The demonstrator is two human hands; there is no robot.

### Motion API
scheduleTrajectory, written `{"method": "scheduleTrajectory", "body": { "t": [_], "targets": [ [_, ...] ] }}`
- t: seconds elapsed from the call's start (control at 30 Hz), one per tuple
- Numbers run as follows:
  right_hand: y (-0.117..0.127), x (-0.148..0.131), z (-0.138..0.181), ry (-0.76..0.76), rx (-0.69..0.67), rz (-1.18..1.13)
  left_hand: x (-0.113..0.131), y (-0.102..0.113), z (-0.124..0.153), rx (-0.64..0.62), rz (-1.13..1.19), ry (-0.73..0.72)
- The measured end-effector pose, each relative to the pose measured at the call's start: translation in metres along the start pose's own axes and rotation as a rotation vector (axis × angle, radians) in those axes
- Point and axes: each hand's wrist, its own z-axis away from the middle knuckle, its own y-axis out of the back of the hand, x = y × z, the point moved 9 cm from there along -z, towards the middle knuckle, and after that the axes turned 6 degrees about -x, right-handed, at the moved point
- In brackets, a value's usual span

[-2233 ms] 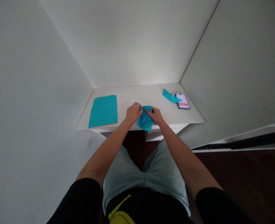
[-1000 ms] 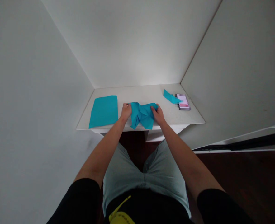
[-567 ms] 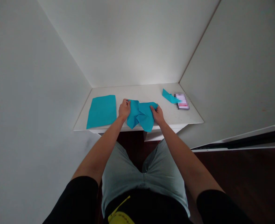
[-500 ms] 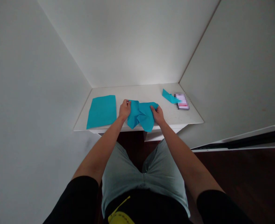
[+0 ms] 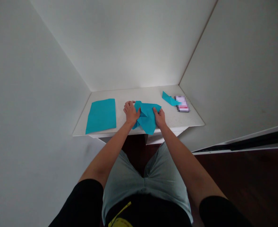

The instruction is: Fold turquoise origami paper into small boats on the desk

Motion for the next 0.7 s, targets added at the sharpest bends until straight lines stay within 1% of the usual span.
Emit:
{"method": "scheduleTrajectory", "body": {
  "t": [0.03, 0.1, 0.17, 0.23, 0.33, 0.4, 0.57, 0.7],
  "targets": [
    [0.001, 0.0, 0.0, 0.001, 0.008, -0.004, 0.005, 0.002, 0.003, -0.029, -0.019, -0.045],
    [0.002, 0.0, 0.0, -0.003, 0.02, -0.011, 0.013, 0.0, 0.01, -0.113, 0.018, -0.142],
    [0.003, 0.0, 0.0, -0.008, 0.024, -0.026, 0.018, -0.005, 0.016, -0.19, 0.126, -0.218],
    [0.003, 0.001, 0.0, -0.014, 0.021, -0.054, 0.019, -0.011, 0.02, -0.258, 0.26, -0.238],
    [0.001, 0.0, 0.0, -0.019, 0.012, -0.085, 0.02, -0.02, 0.027, -0.335, 0.36, -0.185],
    [0.0, -0.001, 0.0, -0.016, 0.004, -0.094, 0.024, -0.022, 0.032, -0.351, 0.315, -0.136],
    [-0.002, 0.002, -0.001, -0.017, -0.003, -0.144, 0.032, -0.016, 0.037, -0.333, 0.109, -0.044],
    [-0.004, 0.004, -0.001, -0.026, -0.021, -0.142, 0.024, -0.004, 0.033, -0.332, 0.116, 0.027]
  ]
}}
